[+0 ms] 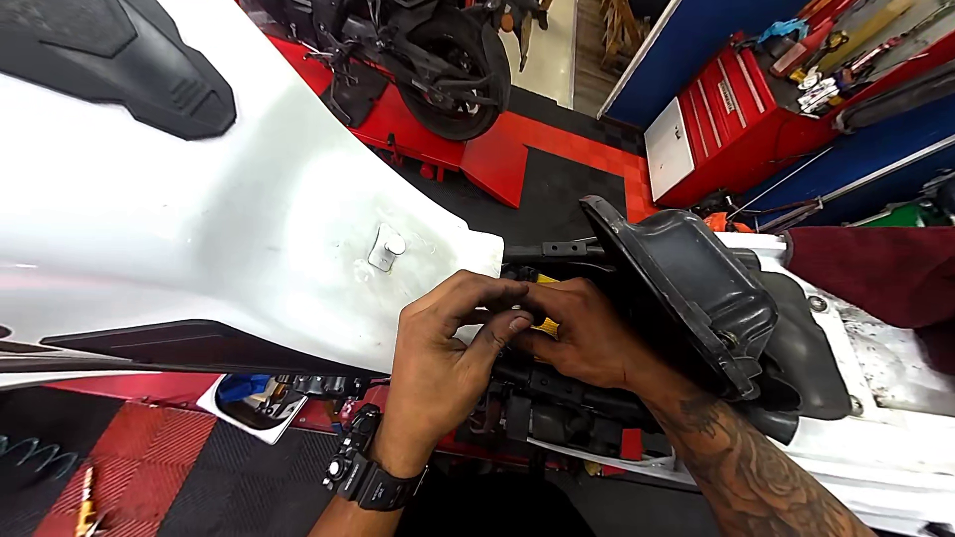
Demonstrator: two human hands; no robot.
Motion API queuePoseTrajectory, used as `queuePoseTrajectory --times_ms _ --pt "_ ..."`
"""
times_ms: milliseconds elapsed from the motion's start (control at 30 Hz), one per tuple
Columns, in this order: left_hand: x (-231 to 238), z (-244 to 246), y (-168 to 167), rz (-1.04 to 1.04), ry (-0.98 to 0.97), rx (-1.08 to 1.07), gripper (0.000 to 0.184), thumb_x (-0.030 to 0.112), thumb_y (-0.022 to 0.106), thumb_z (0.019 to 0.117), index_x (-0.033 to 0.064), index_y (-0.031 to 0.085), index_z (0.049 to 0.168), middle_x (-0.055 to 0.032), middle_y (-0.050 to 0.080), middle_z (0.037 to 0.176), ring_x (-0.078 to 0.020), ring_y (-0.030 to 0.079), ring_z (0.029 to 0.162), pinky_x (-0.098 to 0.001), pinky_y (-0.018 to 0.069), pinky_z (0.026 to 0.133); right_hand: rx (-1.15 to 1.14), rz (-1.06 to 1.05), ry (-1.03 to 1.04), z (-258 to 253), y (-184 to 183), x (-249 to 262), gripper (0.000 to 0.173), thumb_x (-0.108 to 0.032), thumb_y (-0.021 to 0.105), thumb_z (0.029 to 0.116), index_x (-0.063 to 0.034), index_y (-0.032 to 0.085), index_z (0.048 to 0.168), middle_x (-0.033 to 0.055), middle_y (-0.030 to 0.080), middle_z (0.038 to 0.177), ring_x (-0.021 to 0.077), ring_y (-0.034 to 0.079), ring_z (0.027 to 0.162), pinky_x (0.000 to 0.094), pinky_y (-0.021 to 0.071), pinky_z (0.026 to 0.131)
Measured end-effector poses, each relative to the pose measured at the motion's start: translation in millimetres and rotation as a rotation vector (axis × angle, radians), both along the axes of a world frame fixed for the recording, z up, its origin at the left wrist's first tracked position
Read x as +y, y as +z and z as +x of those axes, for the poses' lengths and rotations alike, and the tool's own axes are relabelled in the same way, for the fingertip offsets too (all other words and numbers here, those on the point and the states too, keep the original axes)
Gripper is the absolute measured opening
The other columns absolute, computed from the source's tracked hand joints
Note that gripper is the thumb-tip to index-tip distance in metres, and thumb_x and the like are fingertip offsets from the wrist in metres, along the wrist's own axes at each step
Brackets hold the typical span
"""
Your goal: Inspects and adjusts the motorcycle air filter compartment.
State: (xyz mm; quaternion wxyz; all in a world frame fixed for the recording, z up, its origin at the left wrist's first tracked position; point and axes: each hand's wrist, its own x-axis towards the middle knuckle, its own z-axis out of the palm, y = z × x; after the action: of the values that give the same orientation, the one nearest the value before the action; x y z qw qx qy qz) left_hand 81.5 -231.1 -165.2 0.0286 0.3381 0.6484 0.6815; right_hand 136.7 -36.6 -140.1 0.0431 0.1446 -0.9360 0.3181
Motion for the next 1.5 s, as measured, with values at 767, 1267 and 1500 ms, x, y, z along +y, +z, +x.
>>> queuePoseTrajectory --times_ms 767,1267,1500 --pt "3 -2 -5 -0.012 -0.044 0.003 0.027 0.024 0.069 0.0963 0.0062 0.069 0.117 -0.0022 0.067 0.111 -0.0149 0.066 0.096 -0.0330 0.0587 0.084 -0.004 -0.209 -0.015 -4 -1 -8 0.006 0.000 0.075 0.0827 0.0022 0.070 0.084 0.0068 0.067 0.078 0.0062 0.063 0.073 0.0201 0.0521 0.071" --pt "9 -14 8 -0.044 -0.047 0.130 0.014 0.009 0.072 0.0934 0.0063 0.077 0.106 -0.0020 0.076 0.101 -0.0129 0.073 0.094 -0.0319 0.0628 0.086 -0.047 -0.258 -0.007 -1 -2 -6 0.030 -0.007 0.081 0.0821 0.0024 0.070 0.108 0.0063 0.073 0.095 0.0037 0.067 0.089 0.0203 0.0538 0.084" --pt "8 -18 14 -0.056 -0.049 0.131 0.026 0.009 0.062 0.0997 0.0053 0.071 0.124 -0.0041 0.074 0.117 -0.0147 0.070 0.107 -0.0349 0.0590 0.095 -0.024 -0.318 -0.012 -2 9 -4 0.013 0.006 0.063 0.0928 0.0086 0.070 0.103 0.0112 0.073 0.093 0.0062 0.069 0.085 0.0220 0.0561 0.083"
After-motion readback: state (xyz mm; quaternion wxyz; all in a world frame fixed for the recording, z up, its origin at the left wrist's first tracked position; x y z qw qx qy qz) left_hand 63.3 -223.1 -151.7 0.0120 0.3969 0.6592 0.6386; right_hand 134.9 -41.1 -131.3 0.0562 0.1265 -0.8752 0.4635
